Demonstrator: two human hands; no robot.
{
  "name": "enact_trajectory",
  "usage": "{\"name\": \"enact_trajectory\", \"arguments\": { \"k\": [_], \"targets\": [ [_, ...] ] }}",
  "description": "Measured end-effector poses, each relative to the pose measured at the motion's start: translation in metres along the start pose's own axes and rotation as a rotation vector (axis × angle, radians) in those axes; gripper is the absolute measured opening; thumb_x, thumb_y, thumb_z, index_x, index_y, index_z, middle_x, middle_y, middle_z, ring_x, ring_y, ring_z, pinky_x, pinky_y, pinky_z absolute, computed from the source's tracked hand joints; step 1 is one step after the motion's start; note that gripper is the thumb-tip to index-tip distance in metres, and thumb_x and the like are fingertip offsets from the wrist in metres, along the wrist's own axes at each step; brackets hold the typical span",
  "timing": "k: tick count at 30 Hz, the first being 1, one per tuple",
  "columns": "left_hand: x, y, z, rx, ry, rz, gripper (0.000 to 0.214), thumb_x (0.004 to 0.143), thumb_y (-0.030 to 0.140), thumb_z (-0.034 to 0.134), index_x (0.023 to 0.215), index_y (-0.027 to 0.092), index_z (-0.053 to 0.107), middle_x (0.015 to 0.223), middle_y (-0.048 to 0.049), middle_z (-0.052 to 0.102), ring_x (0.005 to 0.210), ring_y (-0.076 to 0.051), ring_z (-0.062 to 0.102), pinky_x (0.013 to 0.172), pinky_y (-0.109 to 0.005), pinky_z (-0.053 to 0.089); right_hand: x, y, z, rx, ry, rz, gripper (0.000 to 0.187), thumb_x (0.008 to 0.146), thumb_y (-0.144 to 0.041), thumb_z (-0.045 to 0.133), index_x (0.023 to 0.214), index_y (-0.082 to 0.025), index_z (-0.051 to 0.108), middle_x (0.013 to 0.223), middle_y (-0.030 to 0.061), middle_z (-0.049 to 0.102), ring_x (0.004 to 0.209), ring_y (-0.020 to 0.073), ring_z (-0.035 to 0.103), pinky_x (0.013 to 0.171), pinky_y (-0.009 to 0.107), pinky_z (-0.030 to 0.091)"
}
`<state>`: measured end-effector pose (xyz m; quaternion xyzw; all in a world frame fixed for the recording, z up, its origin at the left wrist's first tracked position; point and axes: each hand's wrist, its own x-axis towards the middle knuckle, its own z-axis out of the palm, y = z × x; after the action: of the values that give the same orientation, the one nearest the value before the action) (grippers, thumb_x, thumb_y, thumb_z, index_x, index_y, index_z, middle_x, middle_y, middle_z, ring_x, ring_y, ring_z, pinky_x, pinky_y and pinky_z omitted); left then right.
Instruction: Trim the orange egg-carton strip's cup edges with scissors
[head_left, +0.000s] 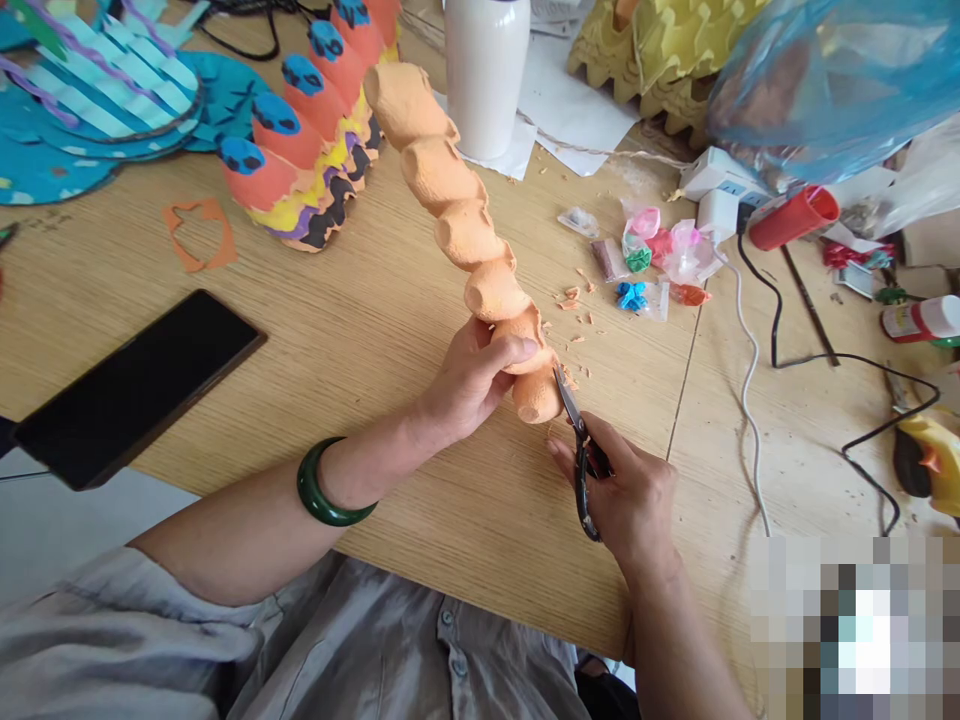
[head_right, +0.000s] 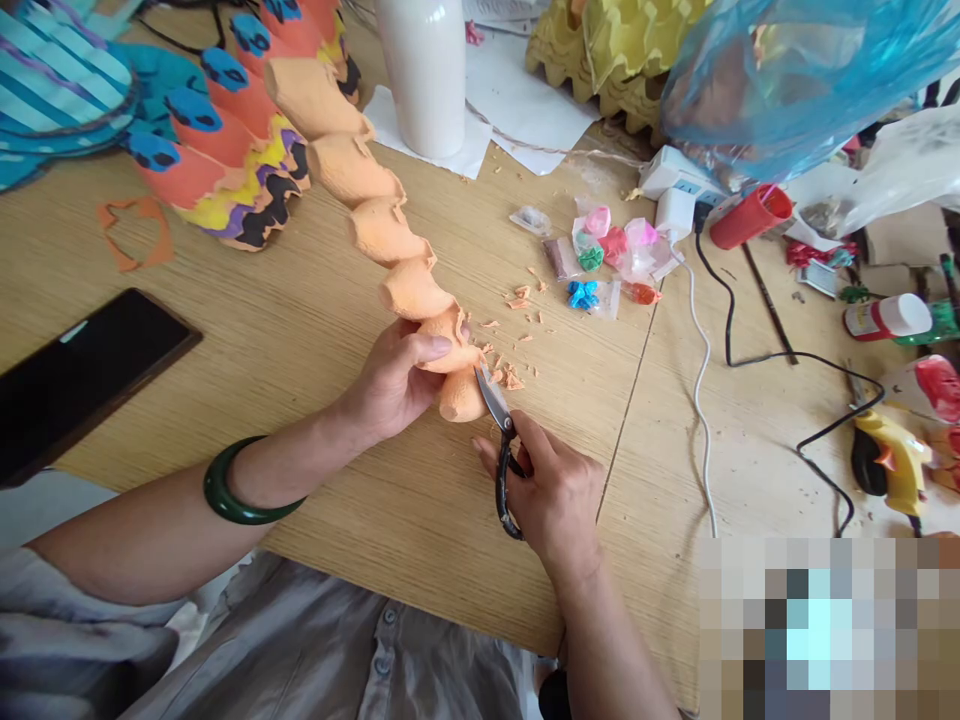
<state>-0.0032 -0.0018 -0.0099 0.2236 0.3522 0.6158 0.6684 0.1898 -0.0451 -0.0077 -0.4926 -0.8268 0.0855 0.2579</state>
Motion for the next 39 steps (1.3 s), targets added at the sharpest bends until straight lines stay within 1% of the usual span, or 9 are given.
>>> {"name": "enact_trajectory", "arguments": {
  "k": [5,8,10,15,18,22,25,30,39],
  "targets": [
    [0.0,-0.001,0.0,0.018,0.007,0.002,0.023,0.067,0.028,0.077,0.079,0.019,0.06,0.079,0.0012,0.056,0.074,-0.014,0.055,0.072,-0.029,0.049,0.0,0.001,0.001,0.028,-0.029,0.062,0.037,0.096,-0.052,0.067,0.101,-0.017,0.075,0.057,-0.0031,0.062,0.046,0.0084,0.054,0.047,0.02,0.041],
    [0.002,-0.002,-0.001,0.004,0.001,-0.004,0.023,0.068,0.028,0.077,0.082,0.02,0.06,0.08,0.0012,0.056,0.076,-0.014,0.055,0.072,-0.028,0.049,0.003,0.002,0.001,0.106,-0.056,0.139,0.042,0.094,-0.057,0.067,0.107,-0.017,0.072,0.063,-0.0027,0.064,0.05,0.0098,0.056,0.051,0.022,0.044],
    [0.002,-0.001,-0.001,0.001,0.016,0.001,0.024,0.068,0.029,0.076,0.084,0.02,0.06,0.082,0.0006,0.058,0.079,-0.015,0.057,0.074,-0.029,0.049,0.005,0.002,0.0,0.126,-0.052,0.154,0.045,0.093,-0.059,0.067,0.111,-0.018,0.07,0.066,-0.0024,0.063,0.053,0.011,0.056,0.054,0.024,0.046],
    [0.002,0.001,-0.001,0.016,0.008,0.022,0.021,0.069,0.029,0.075,0.079,0.02,0.059,0.081,0.0004,0.058,0.077,-0.014,0.057,0.074,-0.029,0.05,0.008,0.001,0.0,0.048,-0.043,0.076,0.043,0.092,-0.055,0.069,0.113,-0.018,0.068,0.071,0.0,0.062,0.062,0.0146,0.058,0.059,0.027,0.046],
    [0.001,0.001,0.0,0.024,-0.007,0.051,0.02,0.069,0.028,0.075,0.081,0.019,0.061,0.081,0.0004,0.059,0.078,-0.014,0.058,0.074,-0.028,0.051,0.007,0.002,0.002,0.031,-0.041,0.048,0.039,0.093,-0.05,0.069,0.114,-0.017,0.069,0.072,0.0004,0.062,0.063,0.0144,0.058,0.059,0.026,0.046],
    [0.001,-0.003,-0.002,0.032,0.004,0.093,0.025,0.069,0.027,0.078,0.086,0.018,0.063,0.082,0.0008,0.061,0.076,-0.013,0.06,0.072,-0.027,0.053,0.004,0.002,0.004,0.007,-0.035,0.022,0.034,0.094,-0.045,0.07,0.11,-0.015,0.072,0.067,-0.0016,0.06,0.057,0.0113,0.055,0.054,0.023,0.042],
    [0.001,-0.005,-0.002,0.024,0.022,0.112,0.028,0.067,0.025,0.08,0.087,0.017,0.062,0.079,0.0019,0.06,0.072,-0.011,0.058,0.068,-0.025,0.053,0.002,0.001,0.002,-0.02,-0.01,0.001,0.035,0.095,-0.046,0.069,0.102,-0.013,0.074,0.062,-0.0029,0.058,0.051,0.0088,0.053,0.05,0.021,0.04],
    [0.0,-0.005,0.0,0.037,0.048,0.087,0.028,0.065,0.024,0.081,0.084,0.018,0.06,0.075,0.0035,0.057,0.068,-0.01,0.056,0.065,-0.024,0.051,0.0,-0.001,0.0,-0.07,0.004,0.008,0.035,0.096,-0.047,0.067,0.093,-0.014,0.077,0.057,-0.0042,0.055,0.045,0.0073,0.048,0.047,0.02,0.037],
    [0.002,-0.01,-0.004,0.071,0.071,0.071,0.031,0.065,0.024,0.08,0.09,0.018,0.061,0.079,0.0029,0.06,0.071,-0.011,0.057,0.068,-0.025,0.051,-0.004,-0.001,0.003,-0.064,-0.009,0.05,0.037,0.098,-0.048,0.064,0.093,-0.014,0.078,0.054,-0.0045,0.056,0.043,0.0072,0.049,0.046,0.02,0.037]
  ]
}}
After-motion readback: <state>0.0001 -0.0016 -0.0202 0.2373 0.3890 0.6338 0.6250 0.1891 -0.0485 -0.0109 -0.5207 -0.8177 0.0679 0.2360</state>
